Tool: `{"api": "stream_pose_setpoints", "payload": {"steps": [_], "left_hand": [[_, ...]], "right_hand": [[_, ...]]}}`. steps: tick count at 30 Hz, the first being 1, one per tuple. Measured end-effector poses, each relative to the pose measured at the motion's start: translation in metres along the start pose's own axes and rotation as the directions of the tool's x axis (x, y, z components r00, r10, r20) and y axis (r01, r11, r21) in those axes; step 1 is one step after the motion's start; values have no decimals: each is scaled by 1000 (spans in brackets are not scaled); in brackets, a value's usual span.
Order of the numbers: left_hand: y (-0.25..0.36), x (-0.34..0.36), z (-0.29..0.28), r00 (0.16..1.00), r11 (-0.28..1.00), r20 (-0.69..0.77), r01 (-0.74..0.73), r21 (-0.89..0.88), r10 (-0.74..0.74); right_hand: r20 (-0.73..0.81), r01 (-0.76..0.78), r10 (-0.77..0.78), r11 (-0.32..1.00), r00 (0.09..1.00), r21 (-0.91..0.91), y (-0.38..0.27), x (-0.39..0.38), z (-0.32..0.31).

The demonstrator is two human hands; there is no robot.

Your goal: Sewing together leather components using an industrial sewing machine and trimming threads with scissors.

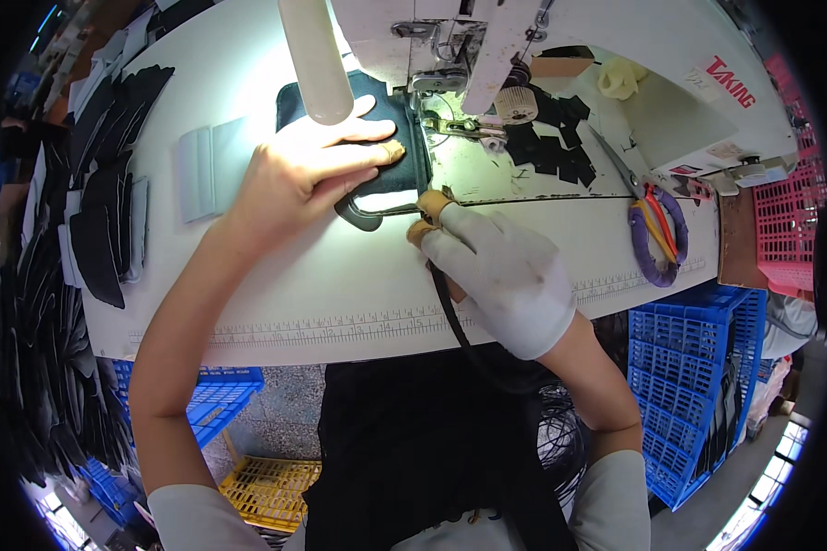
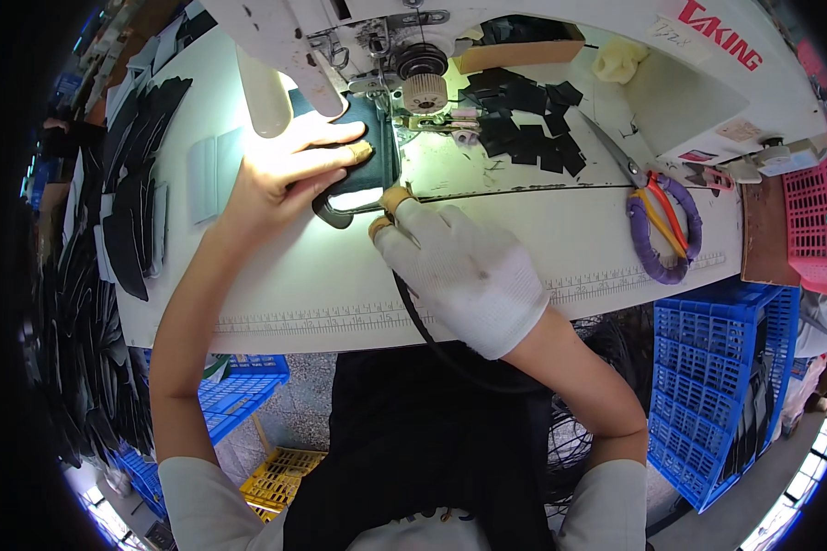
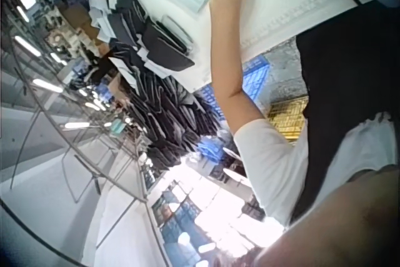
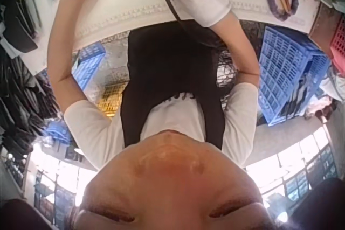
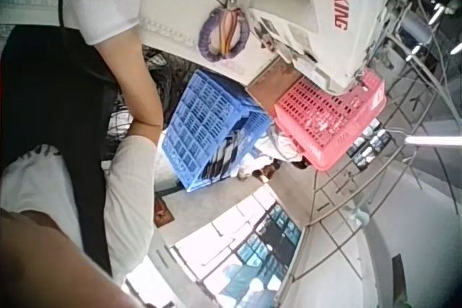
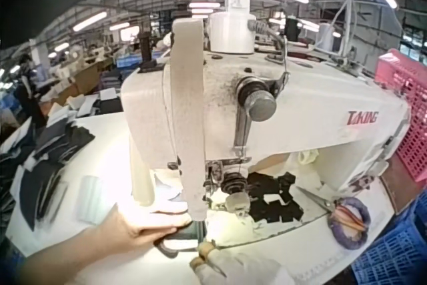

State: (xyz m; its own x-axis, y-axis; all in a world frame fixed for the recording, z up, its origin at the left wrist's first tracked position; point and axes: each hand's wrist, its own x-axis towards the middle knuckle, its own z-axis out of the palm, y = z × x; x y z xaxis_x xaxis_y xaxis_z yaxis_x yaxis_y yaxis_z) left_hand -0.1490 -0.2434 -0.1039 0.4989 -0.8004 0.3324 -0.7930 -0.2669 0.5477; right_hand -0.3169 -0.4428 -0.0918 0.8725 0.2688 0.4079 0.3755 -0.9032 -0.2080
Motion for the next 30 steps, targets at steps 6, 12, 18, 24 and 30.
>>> {"api": "stream_pose_setpoints", "payload": {"steps": [6,12,18,24,30], "left_hand": [[-9,18,-10,1000,1000,-5,7,24,-7],[-19,28,-13,998,993,21,64,-99,-63],[-22,34,-7,1000,997,-18,-12,-75,10],[-33,38,-5,991,983,-81,116,145,-105],[-39,58,-5,862,740,-101,481,470,-496]], "right_hand": [[-71,-65,65,998,995,14,-5,6,3],[-82,-61,67,995,994,79,-14,3,-3],[-34,-124,131,981,991,149,-18,-7,1],[-14,-102,107,973,994,206,-8,-16,14],[-123,-63,114,932,986,358,-4,-18,16]]}}
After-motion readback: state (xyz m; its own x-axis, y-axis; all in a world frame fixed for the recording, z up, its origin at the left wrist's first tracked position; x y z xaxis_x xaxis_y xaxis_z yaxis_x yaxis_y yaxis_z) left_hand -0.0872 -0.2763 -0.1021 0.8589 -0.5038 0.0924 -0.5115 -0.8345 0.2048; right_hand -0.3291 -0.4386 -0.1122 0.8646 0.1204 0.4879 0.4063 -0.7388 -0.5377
